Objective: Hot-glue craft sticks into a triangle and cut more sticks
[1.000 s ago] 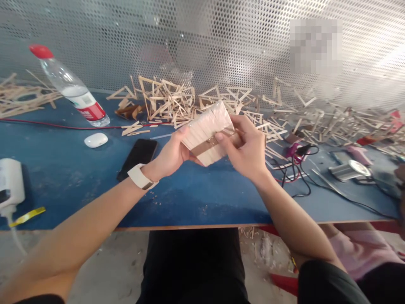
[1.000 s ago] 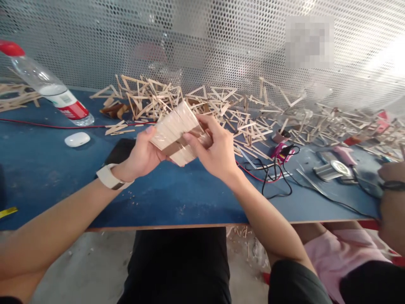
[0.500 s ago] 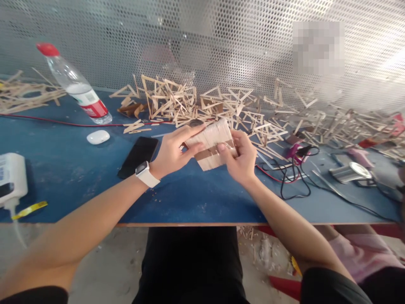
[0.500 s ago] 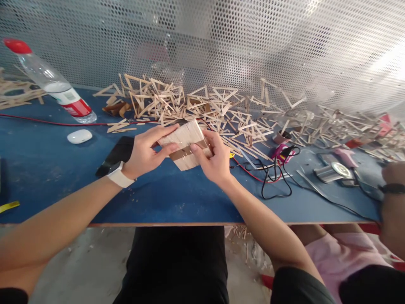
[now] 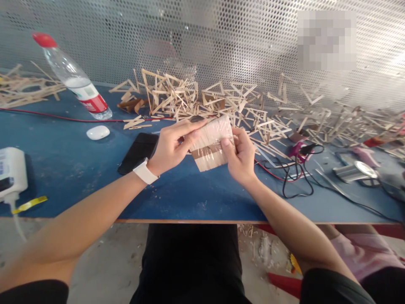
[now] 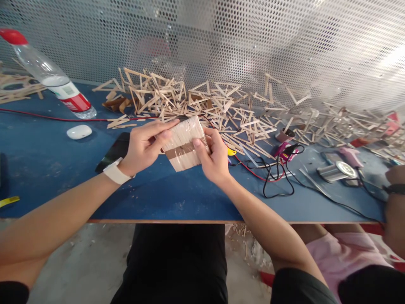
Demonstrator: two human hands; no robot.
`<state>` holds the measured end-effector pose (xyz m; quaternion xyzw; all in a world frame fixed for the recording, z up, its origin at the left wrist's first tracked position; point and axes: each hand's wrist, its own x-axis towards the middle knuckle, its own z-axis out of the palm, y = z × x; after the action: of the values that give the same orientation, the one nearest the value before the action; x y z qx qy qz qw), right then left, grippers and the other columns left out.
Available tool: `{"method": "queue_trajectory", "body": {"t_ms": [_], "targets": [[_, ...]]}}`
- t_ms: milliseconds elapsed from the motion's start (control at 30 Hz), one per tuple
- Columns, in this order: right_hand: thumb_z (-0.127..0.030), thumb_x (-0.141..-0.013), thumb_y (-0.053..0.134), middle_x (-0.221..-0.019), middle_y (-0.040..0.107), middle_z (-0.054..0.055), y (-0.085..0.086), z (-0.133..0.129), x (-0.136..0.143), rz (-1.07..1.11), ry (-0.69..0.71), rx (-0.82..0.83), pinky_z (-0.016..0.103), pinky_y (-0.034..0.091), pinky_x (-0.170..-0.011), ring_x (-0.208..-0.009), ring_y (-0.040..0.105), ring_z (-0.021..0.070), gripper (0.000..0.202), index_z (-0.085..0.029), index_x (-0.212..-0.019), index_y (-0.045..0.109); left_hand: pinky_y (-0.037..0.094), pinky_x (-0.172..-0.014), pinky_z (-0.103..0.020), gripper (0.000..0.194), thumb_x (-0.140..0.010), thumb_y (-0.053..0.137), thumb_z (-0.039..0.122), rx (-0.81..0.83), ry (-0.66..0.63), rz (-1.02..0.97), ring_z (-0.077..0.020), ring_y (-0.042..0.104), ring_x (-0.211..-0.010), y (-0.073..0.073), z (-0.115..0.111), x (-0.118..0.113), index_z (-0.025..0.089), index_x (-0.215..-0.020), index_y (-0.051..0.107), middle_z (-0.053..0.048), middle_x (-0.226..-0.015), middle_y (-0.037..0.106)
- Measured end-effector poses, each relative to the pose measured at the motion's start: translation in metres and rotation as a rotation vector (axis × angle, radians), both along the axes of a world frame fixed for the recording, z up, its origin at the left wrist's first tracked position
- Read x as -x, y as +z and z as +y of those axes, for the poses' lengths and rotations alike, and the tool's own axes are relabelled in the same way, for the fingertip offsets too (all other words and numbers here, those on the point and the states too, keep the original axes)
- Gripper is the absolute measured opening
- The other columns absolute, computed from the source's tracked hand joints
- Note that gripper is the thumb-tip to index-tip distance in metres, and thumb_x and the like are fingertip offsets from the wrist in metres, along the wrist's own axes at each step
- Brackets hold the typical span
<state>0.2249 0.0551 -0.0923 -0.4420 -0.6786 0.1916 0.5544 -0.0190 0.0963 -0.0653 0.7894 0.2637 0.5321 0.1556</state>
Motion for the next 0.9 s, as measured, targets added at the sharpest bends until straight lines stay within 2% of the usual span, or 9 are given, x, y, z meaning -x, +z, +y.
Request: {"method": "queue_trajectory", "body": {"t_ms": [100, 200, 300, 367, 433, 600, 667, 767, 900], "targets": [[-0.077, -0.120, 0.060, -0.089, 0.079, 0.000, -0.003, 0.000, 0.000, -0.044, -0.009, -0.045, 0.038, 0.059, -0.065, -0.071, 0.071, 0.0209, 0.048, -0.032, -0.133, 0.069, 0.062, -0.074, -0.036, 0.048, -0.128, 0.059, 0.060, 0.002, -0.046, 0.005, -0.0208, 0.078, -0.084, 0.000, 0.002, -0.001, 0.024, -0.137, 0.091, -0.008, -0.109, 0.091], [-0.072, -0.116, 0.071, -0.106, 0.088, 0.005, -0.005, -0.001, -0.005, -0.124, -0.026, -0.157, 0.046, 0.069, -0.081, -0.089, 0.080, 0.0272, 0.043, -0.034, -0.135, 0.075, 0.061, -0.069, -0.036, 0.052, -0.128, 0.056, 0.065, -0.063, -0.112, 0.066, -0.0202, 0.078, -0.079, -0.002, 0.008, 0.001, 0.024, -0.123, 0.088, -0.005, -0.099, 0.088], [-0.060, -0.111, 0.082, -0.117, 0.093, 0.006, -0.005, 0.001, -0.012, -0.231, -0.041, -0.303, 0.057, 0.072, -0.101, -0.106, 0.083, 0.0336, 0.027, -0.039, -0.128, 0.085, 0.066, -0.090, -0.046, 0.045, -0.120, 0.071, 0.071, -0.211, -0.129, 0.159, -0.0257, 0.083, -0.096, -0.008, 0.016, 0.006, 0.029, -0.118, 0.087, -0.005, -0.107, 0.090], [-0.051, -0.113, 0.081, -0.118, 0.094, 0.004, -0.005, 0.004, -0.015, -0.286, -0.055, -0.400, 0.061, 0.072, -0.105, -0.111, 0.082, 0.0343, 0.016, -0.042, -0.124, 0.087, 0.063, -0.108, -0.056, 0.031, -0.120, 0.075, 0.062, -0.314, -0.084, 0.193, -0.0308, 0.083, -0.116, -0.013, 0.020, 0.009, 0.035, -0.128, 0.087, -0.004, -0.124, 0.092], [-0.042, -0.116, 0.076, -0.120, 0.095, 0.001, -0.006, 0.009, -0.017, -0.303, -0.067, -0.510, 0.060, 0.072, -0.105, -0.113, 0.082, 0.0329, 0.014, -0.042, -0.124, 0.087, 0.059, -0.116, -0.060, 0.026, -0.122, 0.074, 0.047, -0.394, -0.022, 0.203, -0.0323, 0.080, -0.130, -0.018, 0.022, 0.011, 0.040, -0.145, 0.083, -0.003, -0.139, 0.091], [-0.022, -0.114, 0.078, -0.123, 0.092, -0.001, -0.004, 0.016, -0.013, -0.245, -0.084, -0.753, 0.057, 0.073, -0.103, -0.117, 0.083, 0.0301, 0.031, -0.044, -0.135, 0.083, 0.062, -0.117, -0.056, 0.050, -0.122, 0.075, 0.029, -0.508, 0.059, 0.204, -0.0300, 0.081, -0.134, -0.024, 0.020, 0.009, 0.045, -0.168, 0.068, -0.003, -0.145, 0.089], [-0.021, -0.111, 0.082, -0.126, 0.088, 0.003, -0.003, 0.017, -0.012, -0.189, -0.100, -0.784, 0.058, 0.074, -0.101, -0.118, 0.083, 0.0311, 0.038, -0.042, -0.142, 0.080, 0.066, -0.117, -0.055, 0.053, -0.123, 0.072, 0.029, -0.516, 0.046, 0.200, -0.0296, 0.082, -0.134, -0.024, 0.019, 0.009, 0.045, -0.174, 0.065, -0.004, -0.147, 0.088], [-0.029, -0.109, 0.088, -0.134, 0.080, 0.009, -0.002, 0.019, -0.012, -0.070, -0.117, -0.780, 0.059, 0.075, -0.098, -0.121, 0.082, 0.0327, 0.045, -0.038, -0.151, 0.074, 0.070, -0.121, -0.053, 0.056, -0.125, 0.070, 0.029, -0.504, 0.011, 0.176, -0.0286, 0.082, -0.141, -0.022, 0.017, 0.009, 0.046, -0.178, 0.063, -0.005, -0.153, 0.086], [-0.030, -0.113, 0.084, -0.132, 0.080, 0.008, -0.003, 0.024, -0.012, 0.009, -0.076, -0.723, 0.053, 0.079, -0.098, -0.121, 0.085, 0.0298, 0.040, -0.038, -0.150, 0.072, 0.072, -0.121, -0.047, 0.047, -0.124, 0.075, 0.031, -0.423, -0.011, 0.117, -0.0253, 0.085, -0.139, -0.017, 0.014, 0.007, 0.040, -0.170, 0.073, -0.006, -0.152, 0.087]]}}
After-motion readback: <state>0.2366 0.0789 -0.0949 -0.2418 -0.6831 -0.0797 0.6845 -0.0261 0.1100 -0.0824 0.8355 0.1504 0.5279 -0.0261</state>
